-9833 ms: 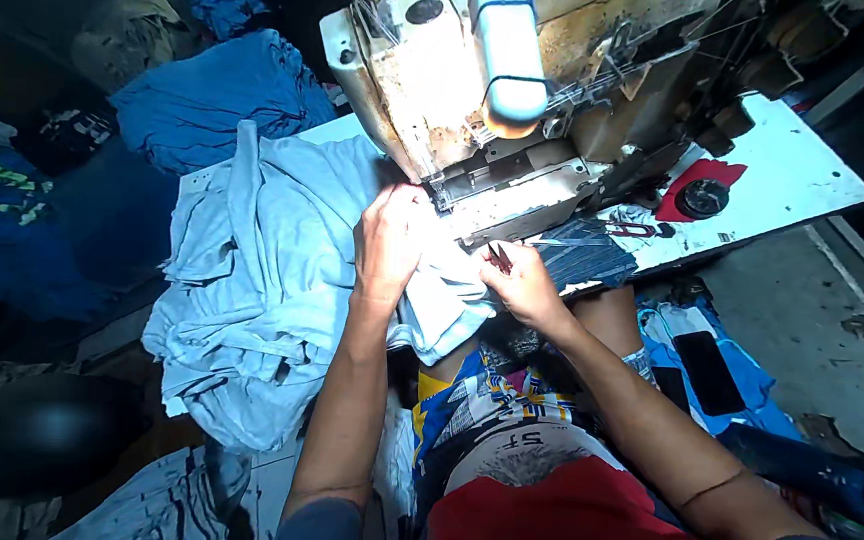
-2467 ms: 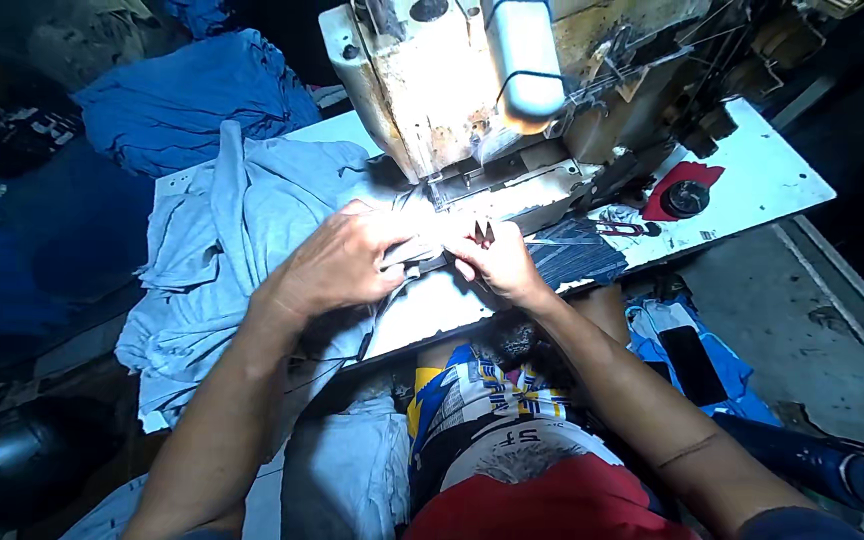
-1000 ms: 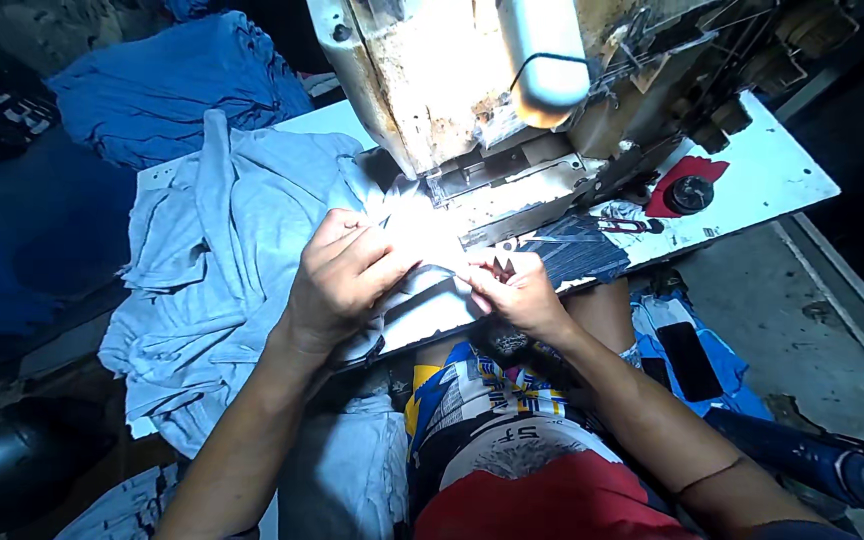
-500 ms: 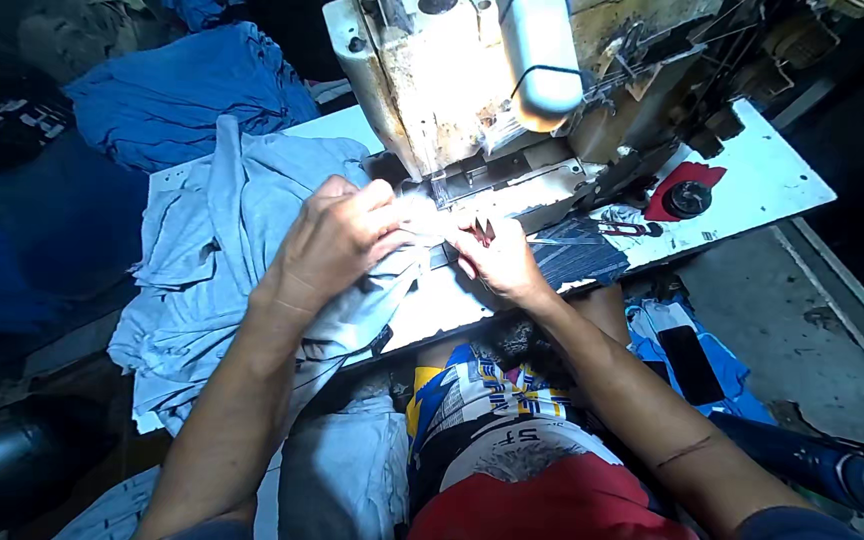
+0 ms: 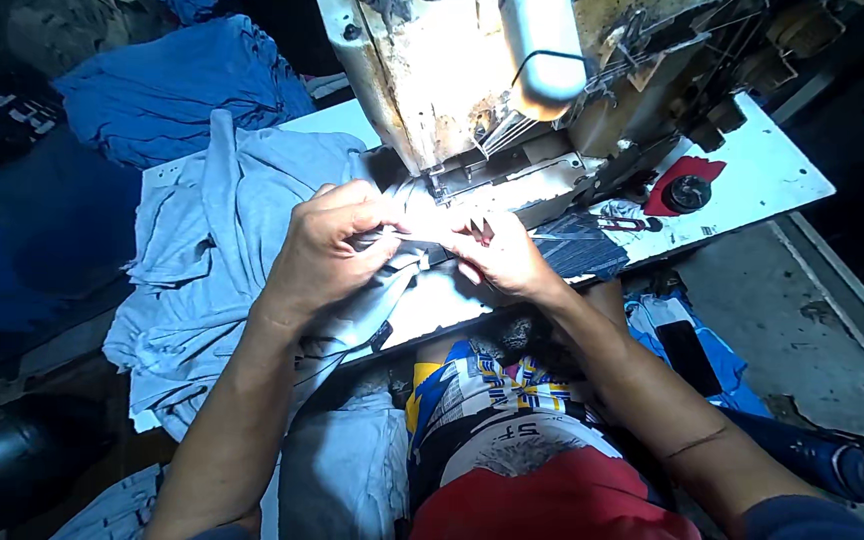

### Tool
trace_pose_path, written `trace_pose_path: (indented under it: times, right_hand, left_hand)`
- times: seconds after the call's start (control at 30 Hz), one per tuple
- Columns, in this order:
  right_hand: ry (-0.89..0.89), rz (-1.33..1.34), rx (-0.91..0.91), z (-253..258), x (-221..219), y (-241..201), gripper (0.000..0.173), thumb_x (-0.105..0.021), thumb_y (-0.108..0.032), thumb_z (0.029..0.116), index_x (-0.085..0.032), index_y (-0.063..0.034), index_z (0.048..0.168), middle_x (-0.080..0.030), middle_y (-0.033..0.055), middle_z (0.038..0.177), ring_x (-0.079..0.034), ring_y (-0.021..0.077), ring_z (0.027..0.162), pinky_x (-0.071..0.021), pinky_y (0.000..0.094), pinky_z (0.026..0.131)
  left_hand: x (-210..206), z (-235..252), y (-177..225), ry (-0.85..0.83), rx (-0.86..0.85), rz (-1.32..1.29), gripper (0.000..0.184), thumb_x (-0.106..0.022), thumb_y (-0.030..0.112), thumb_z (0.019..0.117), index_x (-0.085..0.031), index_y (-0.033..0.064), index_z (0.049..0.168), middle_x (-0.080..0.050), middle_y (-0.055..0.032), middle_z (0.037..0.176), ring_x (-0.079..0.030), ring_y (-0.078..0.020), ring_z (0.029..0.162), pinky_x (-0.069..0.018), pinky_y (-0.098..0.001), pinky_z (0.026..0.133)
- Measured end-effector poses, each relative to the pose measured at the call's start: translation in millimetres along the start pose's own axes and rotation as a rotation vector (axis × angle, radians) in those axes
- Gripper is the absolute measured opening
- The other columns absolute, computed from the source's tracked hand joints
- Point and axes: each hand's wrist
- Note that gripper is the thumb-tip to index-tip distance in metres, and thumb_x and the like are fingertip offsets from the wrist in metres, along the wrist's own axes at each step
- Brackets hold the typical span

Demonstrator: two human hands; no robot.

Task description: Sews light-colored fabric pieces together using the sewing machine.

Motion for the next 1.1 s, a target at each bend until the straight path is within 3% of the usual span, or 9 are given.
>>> trace_pose_path:
  times: [0.17,0.3,0.4,0.5,0.67,0.77,0.87,0.97,1.1]
  right_hand:
    - [-0.024,-0.068,-0.004,-16,-2,0,0.012,-0.064,-0.008,0.1013,-0.066,0.0002,0.11,-0.061,0.0073,0.064,-0.054,0.0124,0.046,-0.0474,0.0254,0.04]
    - [-0.008,-0.06,0.007,-33,-5,2,0.013,-0.063,-0.006,0.1008,-0.07,0.0018,0.109,-0.06,0.006,0.062,-0.054,0.0109,0.048,-0.0487,0.0249,0.045]
    - [0.037,-0.032,-0.03,-40,-6,4,0.013,-0.064,-0.006,0.1005,-0.071,0.0017,0.108,-0.061,0.0062,0.062,-0.054,0.0102,0.049,-0.0492,0.0242,0.047]
    - [0.09,-0.044,-0.053,-41,-7,7,0.012,-0.065,-0.007,0.0995,-0.072,0.0008,0.106,-0.061,0.006,0.063,-0.055,0.0103,0.048,-0.0486,0.024,0.046]
    - [0.137,-0.091,-0.002,-24,-5,13,0.011,-0.067,-0.007,0.0987,-0.07,0.0002,0.106,-0.06,0.0057,0.062,-0.053,0.0106,0.045,-0.0471,0.0247,0.041]
    - [0.14,-0.058,0.011,-13,-3,15,0.009,-0.066,-0.008,0.0999,-0.068,0.0003,0.104,-0.059,0.007,0.061,-0.053,0.0121,0.044,-0.0466,0.0256,0.04]
    - [0.126,-0.027,0.026,-5,1,16,0.008,-0.065,-0.009,0.1007,-0.065,-0.0007,0.102,-0.057,0.0085,0.061,-0.051,0.0141,0.043,-0.0451,0.0268,0.039]
    - [0.113,-0.03,0.009,-2,3,15,0.009,-0.065,-0.01,0.1008,-0.065,-0.0027,0.106,-0.056,0.0093,0.062,-0.049,0.015,0.042,-0.0444,0.0272,0.037]
    - [0.055,-0.013,-0.021,0,7,10,0.011,-0.063,-0.008,0.1016,-0.06,-0.0037,0.111,-0.056,0.0105,0.068,-0.049,0.0149,0.042,-0.0455,0.0262,0.037]
  left_hand:
    - [-15,-9,18,-0.031,-0.01,-0.029,0.006,-0.077,0.018,0.0863,-0.078,0.0118,0.088,-0.071,0.001,0.088,-0.063,-0.0139,0.093,-0.0482,-0.0371,0.09]
    - [-28,-13,24,-0.095,-0.058,0.015,0.009,-0.078,0.026,0.0885,-0.08,0.0175,0.092,-0.072,0.0045,0.086,-0.061,-0.0109,0.088,-0.0458,-0.0369,0.089]
    - [-31,-13,14,-0.215,-0.144,0.222,0.026,-0.072,0.041,0.0928,-0.079,0.0194,0.105,-0.064,-0.0006,0.089,-0.058,-0.0188,0.09,-0.0406,-0.045,0.089]
    - [-33,-13,0,-0.282,-0.167,0.365,0.023,-0.067,0.03,0.0901,-0.078,0.016,0.105,-0.067,-0.0081,0.102,-0.061,-0.0294,0.103,-0.0392,-0.0549,0.101]
    - [-29,-2,-1,-0.244,-0.15,0.38,0.02,-0.067,0.025,0.0885,-0.077,0.0116,0.099,-0.065,-0.0094,0.098,-0.061,-0.0292,0.097,-0.0417,-0.0512,0.093]
    - [-18,10,-5,-0.294,-0.126,0.406,0.036,-0.065,0.048,0.0931,-0.073,0.0144,0.103,-0.063,-0.0091,0.104,-0.06,-0.0283,0.099,-0.0413,-0.0513,0.092]
    - [-1,22,-15,-0.37,-0.023,0.46,0.055,-0.051,0.071,0.0933,-0.071,0.0208,0.095,-0.062,-0.0069,0.109,-0.059,-0.0291,0.1,-0.0412,-0.0537,0.088]
    - [19,25,-37,-0.491,0.082,0.497,0.05,-0.041,0.064,0.0984,-0.072,0.0251,0.096,-0.058,-0.0086,0.134,-0.056,-0.0363,0.114,-0.0431,-0.0601,0.088]
    - [32,21,-49,-0.472,0.043,0.342,0.036,-0.056,0.053,0.093,-0.069,0.02,0.084,-0.054,-0.0063,0.14,-0.052,-0.0305,0.126,-0.0446,-0.0544,0.096]
Point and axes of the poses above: each hand's wrist, its own z-axis towards the middle knuckle, its own x-axis out of the back of the hand, y = z × x
